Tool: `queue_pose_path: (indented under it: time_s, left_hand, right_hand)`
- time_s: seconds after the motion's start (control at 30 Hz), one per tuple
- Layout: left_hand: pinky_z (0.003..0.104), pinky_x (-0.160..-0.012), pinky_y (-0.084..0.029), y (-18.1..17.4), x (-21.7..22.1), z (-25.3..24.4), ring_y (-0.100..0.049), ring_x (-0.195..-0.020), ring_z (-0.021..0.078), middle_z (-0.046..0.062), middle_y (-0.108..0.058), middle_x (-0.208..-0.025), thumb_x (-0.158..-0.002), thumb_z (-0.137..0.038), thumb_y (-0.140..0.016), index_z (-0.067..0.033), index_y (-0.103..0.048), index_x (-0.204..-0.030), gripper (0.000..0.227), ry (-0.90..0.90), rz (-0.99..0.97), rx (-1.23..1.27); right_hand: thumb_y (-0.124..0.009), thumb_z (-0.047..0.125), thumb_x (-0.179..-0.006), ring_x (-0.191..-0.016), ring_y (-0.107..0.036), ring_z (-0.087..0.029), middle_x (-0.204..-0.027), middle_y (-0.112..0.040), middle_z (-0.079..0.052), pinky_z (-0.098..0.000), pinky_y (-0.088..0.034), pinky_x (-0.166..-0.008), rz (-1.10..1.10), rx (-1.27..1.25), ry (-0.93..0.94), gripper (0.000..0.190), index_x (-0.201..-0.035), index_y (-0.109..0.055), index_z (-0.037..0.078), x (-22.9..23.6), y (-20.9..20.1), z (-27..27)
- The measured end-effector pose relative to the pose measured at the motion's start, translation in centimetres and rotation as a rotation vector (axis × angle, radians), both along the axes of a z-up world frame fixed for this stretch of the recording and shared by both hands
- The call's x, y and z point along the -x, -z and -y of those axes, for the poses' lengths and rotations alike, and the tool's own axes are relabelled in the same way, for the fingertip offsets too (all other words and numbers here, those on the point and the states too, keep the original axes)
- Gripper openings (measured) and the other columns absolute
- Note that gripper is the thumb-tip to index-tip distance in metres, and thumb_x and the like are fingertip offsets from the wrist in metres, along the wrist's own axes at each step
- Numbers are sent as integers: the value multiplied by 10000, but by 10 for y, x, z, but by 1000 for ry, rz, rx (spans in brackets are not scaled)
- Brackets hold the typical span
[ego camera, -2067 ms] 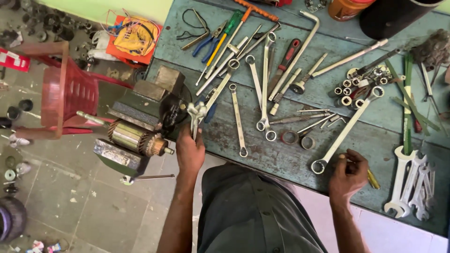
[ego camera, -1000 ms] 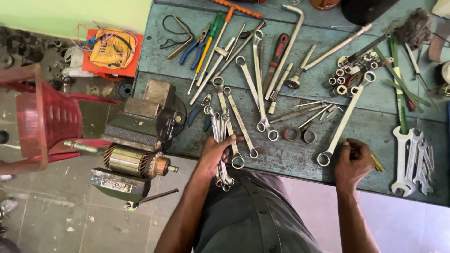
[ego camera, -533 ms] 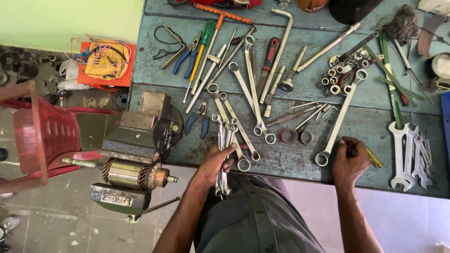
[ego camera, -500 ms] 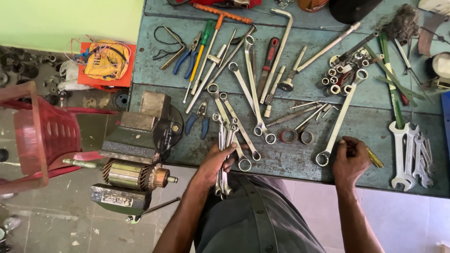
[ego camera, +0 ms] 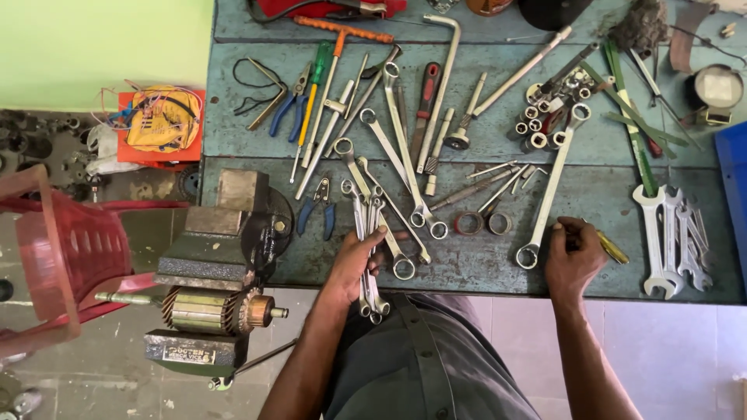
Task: The person gathers and sorts a set of combination wrenches on a cluttered workbench. They pick up wrenches one by one, align them in a stack, and occasionally place them back on the table while continuing to gather more.
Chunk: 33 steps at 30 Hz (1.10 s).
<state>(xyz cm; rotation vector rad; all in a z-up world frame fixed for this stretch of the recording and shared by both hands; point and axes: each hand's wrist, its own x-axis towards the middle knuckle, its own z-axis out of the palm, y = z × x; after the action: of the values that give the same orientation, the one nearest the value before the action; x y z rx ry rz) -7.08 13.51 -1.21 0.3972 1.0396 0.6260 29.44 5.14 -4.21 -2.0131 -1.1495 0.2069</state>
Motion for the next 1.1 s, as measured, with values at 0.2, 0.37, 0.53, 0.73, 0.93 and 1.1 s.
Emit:
queue_pose_path:
  time_s: [0.2, 0.37, 0.53, 0.73, 0.93, 1.1]
  left_hand:
    - [190, -410, -344, -1, -10, -7, -412, -496, 27, -57, -605, -772, -950, -244, -695, -87, -612, -1098, 231, -4, -143, 79]
    - [219, -408, -370, 21, -13, -13, -428, -492, 38, -50, -470, -705, -933, -297, -728, -75, -602, -1073, 290, 24, -242, 47]
    - [233, -404, -359, 32, -12, -25, -418, -480, 47, -55, -518, -708, -910, -288, -724, -99, -581, -1064, 283, -24, -251, 23]
    - [235, -413, -394, 33, -14, -44, -450, -496, 49, -39, -500, -671, -931, -273, -720, -55, -624, -1014, 252, 17, -334, -65]
    - [249, -399, -392, 23, -17, -45, -452, -478, 70, -16, -502, -627, -923, -250, -727, -58, -629, -999, 229, 45, -385, -77]
    - [264, -381, -406, 46, -10, -35, -472, -460, 86, 29, -605, -691, -930, -211, -741, -19, -624, -998, 235, 69, -430, -210]
  right_hand:
    - [-703, 9, -1000, -823, -696, -185, -968, -739, -131, -306, -565, -776, -3, -12, -13, 79, -1065, -730, -26, 0, -2, -1]
    - [-704, 15, -1002, -794, -688, -182, -937, -731, -130, -304, -555, -752, -33, -19, 2, 89, -1075, -730, -29, 4, -8, -3]
    - [-705, 23, -1005, -777, -679, -178, -921, -723, -127, -299, -550, -740, -65, -28, 7, 97, -1081, -726, -33, 5, -11, -3]
    - [-703, 25, -999, -765, -679, -173, -912, -726, -125, -297, -549, -729, -67, -19, 5, 93, -1069, -724, -33, 4, -10, -3]
    - [-706, 30, -997, -764, -673, -174, -912, -728, -125, -299, -544, -718, -43, -2, 7, 93, -1064, -732, -29, -1, -3, -3]
    - [-694, 35, -1000, -780, -687, -170, -927, -731, -122, -299, -559, -735, -75, 1, 11, 103, -1072, -723, -32, 1, -8, -4]
